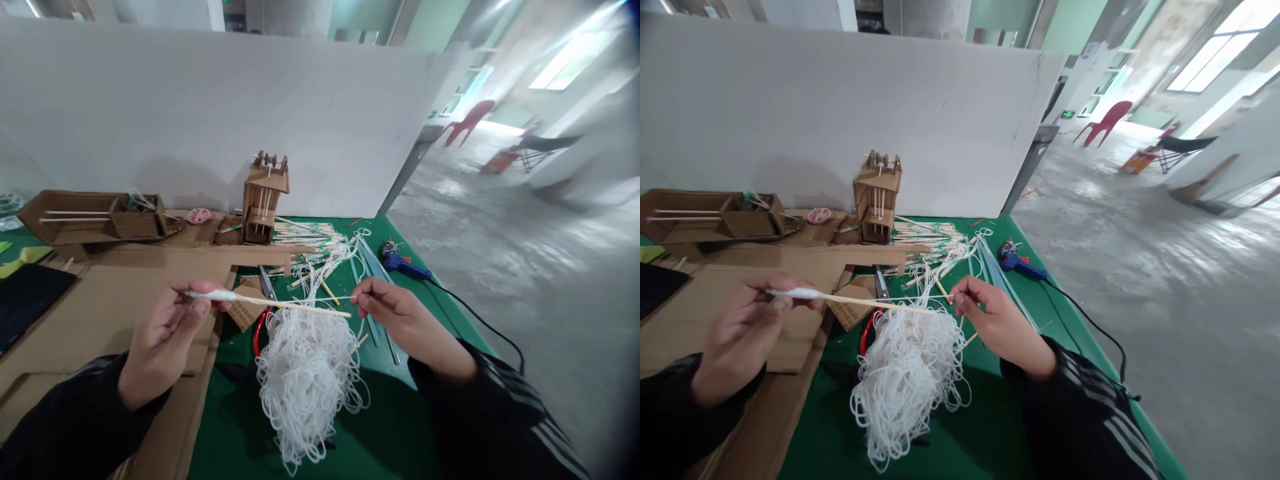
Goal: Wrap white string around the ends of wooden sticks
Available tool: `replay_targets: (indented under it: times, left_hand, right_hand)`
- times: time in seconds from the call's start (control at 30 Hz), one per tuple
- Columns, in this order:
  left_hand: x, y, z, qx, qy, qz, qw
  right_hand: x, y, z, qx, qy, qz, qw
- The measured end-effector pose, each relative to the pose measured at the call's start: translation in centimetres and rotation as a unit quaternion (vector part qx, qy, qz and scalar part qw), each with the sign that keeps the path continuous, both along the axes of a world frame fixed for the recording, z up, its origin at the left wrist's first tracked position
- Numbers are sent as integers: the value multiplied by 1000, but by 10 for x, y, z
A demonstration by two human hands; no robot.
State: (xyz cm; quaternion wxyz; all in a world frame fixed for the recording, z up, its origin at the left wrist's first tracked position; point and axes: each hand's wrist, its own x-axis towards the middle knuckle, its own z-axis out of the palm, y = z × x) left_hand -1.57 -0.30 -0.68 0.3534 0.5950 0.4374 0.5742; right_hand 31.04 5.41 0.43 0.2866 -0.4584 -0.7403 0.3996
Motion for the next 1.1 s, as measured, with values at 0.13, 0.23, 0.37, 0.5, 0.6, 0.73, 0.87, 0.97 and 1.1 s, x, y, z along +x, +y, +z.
replay_targets:
  times: [0.13, 0.23, 0.37, 0.5, 0.6, 0.73, 0.87, 0.97, 1.1]
  left_hand:
    - [12, 0, 2, 6, -26, 53, 998]
    - [13, 7, 5, -6, 39, 100, 994]
    - [4, 9, -4, -29, 184, 101, 977]
    - [-2, 2, -11, 12, 302, 0, 953]
    - [3, -5, -7, -15, 299, -95, 949]
    - [19, -8, 1, -144, 171, -134, 965]
    - [34, -6, 9, -218, 88, -116, 965]
    - [39, -1, 16, -229, 58, -122, 964]
    - [38, 3, 23, -198, 72, -117, 971]
  right_hand:
    - [-6, -4, 6, 10, -84, 123, 989]
    - [-3, -11, 16, -7, -49, 244, 969]
    - [6, -17, 19, -40, 159, 241, 957]
    - [9, -3, 5, 13, 282, -8, 959]
    - [9, 16, -13, 98, 106, -164, 976]
    - [-1, 18, -24, 166, 0, -203, 965]
    - [-17, -17, 2, 236, -44, -128, 962]
    - [-19, -39, 32, 124, 9, -36, 992]
    - [-10, -41, 53, -51, -40, 99, 993]
